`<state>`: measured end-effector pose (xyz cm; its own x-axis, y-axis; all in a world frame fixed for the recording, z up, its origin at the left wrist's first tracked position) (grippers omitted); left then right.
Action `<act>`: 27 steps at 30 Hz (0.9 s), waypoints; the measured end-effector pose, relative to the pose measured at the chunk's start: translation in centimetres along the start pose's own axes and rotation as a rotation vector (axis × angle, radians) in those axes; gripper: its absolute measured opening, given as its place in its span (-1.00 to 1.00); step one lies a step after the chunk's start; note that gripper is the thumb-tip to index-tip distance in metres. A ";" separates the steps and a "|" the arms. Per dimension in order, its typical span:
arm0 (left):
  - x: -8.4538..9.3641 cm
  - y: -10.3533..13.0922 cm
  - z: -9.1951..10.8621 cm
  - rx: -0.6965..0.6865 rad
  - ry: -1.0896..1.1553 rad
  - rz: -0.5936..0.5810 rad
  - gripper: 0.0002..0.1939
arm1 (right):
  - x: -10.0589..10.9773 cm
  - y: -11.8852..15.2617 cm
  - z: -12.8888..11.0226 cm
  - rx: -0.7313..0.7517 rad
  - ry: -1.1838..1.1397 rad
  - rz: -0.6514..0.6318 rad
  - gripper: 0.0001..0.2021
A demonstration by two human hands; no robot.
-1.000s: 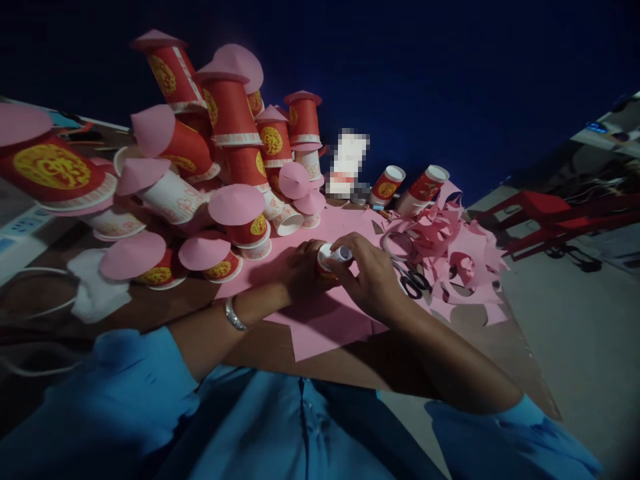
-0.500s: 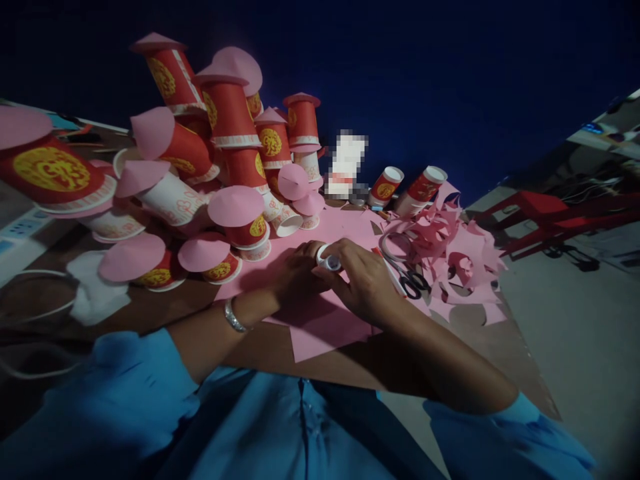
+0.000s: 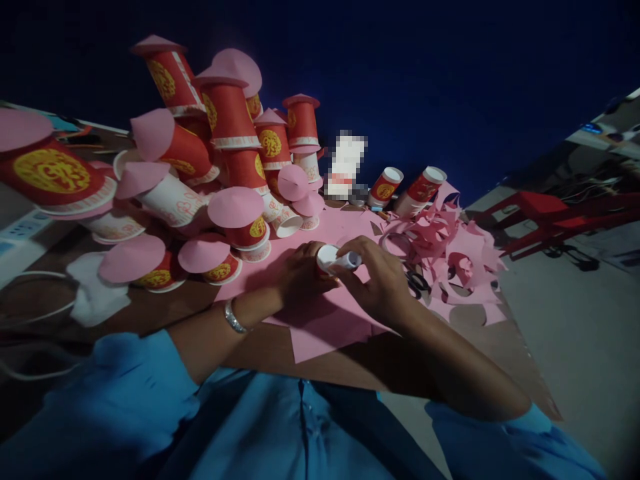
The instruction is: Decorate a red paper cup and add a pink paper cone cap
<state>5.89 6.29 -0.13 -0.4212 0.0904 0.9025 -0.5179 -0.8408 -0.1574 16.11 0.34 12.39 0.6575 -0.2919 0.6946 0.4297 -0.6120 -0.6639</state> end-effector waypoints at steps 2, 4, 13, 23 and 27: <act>0.5 -0.2 -0.2 0.074 0.018 -0.027 -0.50 | 0.9 0.2 0.4 -0.021 0.030 0.027 -0.96; 1.2 -0.3 -0.3 0.163 0.047 -0.068 -0.39 | 1.5 0.6 0.5 -0.019 0.059 0.051 -0.96; 2.2 0.1 -0.1 0.283 0.099 -0.083 -0.32 | 2.2 2.0 1.3 -0.077 0.029 0.129 -0.92; 0.9 0.1 -0.4 0.169 0.022 -0.088 -0.41 | 0.4 1.3 0.0 0.039 0.086 0.057 -0.92; 0.9 0.0 -0.3 0.163 0.019 -0.099 -0.47 | 0.1 1.3 -0.2 0.065 0.106 0.051 -0.93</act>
<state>5.28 6.55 0.57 -0.3889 0.1857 0.9023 -0.4304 -0.9026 0.0003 16.58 -0.64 11.63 0.6117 -0.4002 0.6823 0.4387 -0.5461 -0.7136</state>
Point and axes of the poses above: each hand's wrist, its own y-axis away from the middle knuckle, its own x-axis out of the back of the hand, z = x × y, the point moved 8 cm from there along -y, towards the middle knuckle, and after that the axes turned 1 degree about y, right-handed, at the moved point
